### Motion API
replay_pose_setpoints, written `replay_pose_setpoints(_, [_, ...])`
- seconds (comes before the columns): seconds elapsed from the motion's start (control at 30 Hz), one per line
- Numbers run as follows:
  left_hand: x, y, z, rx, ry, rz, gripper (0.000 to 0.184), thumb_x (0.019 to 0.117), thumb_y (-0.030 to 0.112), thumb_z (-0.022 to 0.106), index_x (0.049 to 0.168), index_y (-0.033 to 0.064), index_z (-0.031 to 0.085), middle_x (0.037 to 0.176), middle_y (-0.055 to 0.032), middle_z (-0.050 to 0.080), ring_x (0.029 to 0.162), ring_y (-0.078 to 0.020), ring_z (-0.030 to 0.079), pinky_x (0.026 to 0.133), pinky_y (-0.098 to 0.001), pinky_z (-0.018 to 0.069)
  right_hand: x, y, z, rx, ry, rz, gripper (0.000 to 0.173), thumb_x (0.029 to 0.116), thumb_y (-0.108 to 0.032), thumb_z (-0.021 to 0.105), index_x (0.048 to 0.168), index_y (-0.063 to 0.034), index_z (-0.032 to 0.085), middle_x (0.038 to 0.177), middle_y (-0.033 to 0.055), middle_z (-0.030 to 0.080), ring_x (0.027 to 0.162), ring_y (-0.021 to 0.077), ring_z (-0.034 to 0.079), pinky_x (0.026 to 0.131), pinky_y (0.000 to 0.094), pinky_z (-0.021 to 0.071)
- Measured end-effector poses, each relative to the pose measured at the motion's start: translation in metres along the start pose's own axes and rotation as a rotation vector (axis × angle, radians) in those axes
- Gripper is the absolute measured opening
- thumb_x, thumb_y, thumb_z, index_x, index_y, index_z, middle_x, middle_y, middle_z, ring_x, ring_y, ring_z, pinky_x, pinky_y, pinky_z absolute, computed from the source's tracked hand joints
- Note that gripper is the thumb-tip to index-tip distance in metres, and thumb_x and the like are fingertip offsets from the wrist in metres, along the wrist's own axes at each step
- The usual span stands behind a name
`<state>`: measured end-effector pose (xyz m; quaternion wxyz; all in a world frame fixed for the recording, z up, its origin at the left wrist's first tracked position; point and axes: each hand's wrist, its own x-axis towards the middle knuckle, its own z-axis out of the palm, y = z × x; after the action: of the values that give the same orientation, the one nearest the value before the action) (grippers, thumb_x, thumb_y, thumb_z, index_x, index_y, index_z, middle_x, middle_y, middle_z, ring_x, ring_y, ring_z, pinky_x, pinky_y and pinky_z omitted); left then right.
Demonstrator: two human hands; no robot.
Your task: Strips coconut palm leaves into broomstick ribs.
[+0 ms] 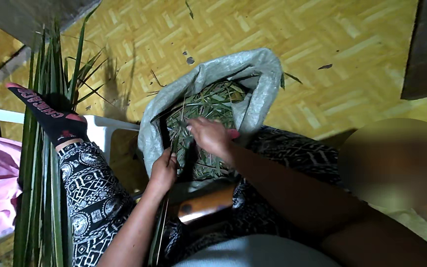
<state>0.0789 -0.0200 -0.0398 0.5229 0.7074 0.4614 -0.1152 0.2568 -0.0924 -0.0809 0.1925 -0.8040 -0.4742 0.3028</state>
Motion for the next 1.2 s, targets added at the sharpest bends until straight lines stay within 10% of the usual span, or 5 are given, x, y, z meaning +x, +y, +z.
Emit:
replay_pose_setpoints(0.17, [-0.003, -0.003, -0.001, -0.002, 0.0, 0.026, 0.034, 0.1132, 0.017, 0.036, 0.134, 0.0014, 0.058, 0.083, -0.0028, 0.063, 0.064, -0.0069, 0.057, 0.064, -0.0246, 0.0509, 0.01, 0.005, -0.017, 0.343, -0.02, 0.176, 0.043, 0.1136, -0.027, 0.038, 0.147, -0.0054, 0.053, 0.136, 0.0211, 0.062, 0.122, 0.0365, 0.063, 0.103, 0.0577, 0.0476])
replay_pose_setpoints(0.27, [0.0, -0.003, -0.001, -0.011, -0.009, 0.022, 0.034, 0.1131, 0.017, 0.037, 0.136, 0.0023, 0.057, 0.084, -0.0027, 0.064, 0.064, -0.0064, 0.057, 0.063, -0.0238, 0.0497, 0.003, -0.003, -0.004, 0.829, -0.193, 0.234, 0.038, 0.1129, -0.024, 0.04, 0.143, -0.0052, 0.053, 0.088, 0.0046, 0.064, 0.065, 0.0085, 0.052, 0.061, 0.026, 0.0437])
replay_pose_setpoints(0.4, [0.0, 0.0, 0.0, -0.026, -0.065, -0.005, 0.038, 0.112, 0.022, 0.043, 0.146, 0.005, 0.052, 0.093, -0.0048, 0.068, 0.07, -0.0079, 0.06, 0.069, -0.0266, 0.0519, 0.003, -0.001, 0.003, 1.136, -0.295, 0.334, 0.033, 0.1121, -0.022, 0.043, 0.135, -0.0051, 0.059, 0.076, 0.0007, 0.064, 0.051, 0.0034, 0.048, 0.049, 0.0171, 0.039])
replay_pose_setpoints(0.67, [0.004, 0.0, -0.001, 0.148, -0.065, -0.09, 0.035, 0.1129, 0.022, 0.039, 0.129, 0.0003, 0.061, 0.089, -0.0082, 0.067, 0.077, -0.0137, 0.064, 0.077, -0.033, 0.0545, -0.007, -0.008, -0.004, 0.347, -0.134, 0.014, 0.039, 0.1125, -0.025, 0.043, 0.137, -0.0028, 0.062, 0.122, 0.0205, 0.07, 0.11, 0.0351, 0.068, 0.099, 0.0554, 0.0513])
replay_pose_setpoints(1.2, [0.007, 0.013, 0.01, 0.482, -0.031, -0.114, 0.042, 0.1139, 0.026, 0.035, 0.14, -0.0007, 0.054, 0.122, -0.0254, 0.066, 0.116, -0.0375, 0.065, 0.102, -0.0547, 0.049, -0.029, -0.025, 0.016, 0.025, -0.213, -0.104, 0.042, 0.1128, -0.03, 0.04, 0.135, -0.0026, 0.062, 0.125, 0.0204, 0.067, 0.117, 0.037, 0.066, 0.102, 0.0558, 0.0495])
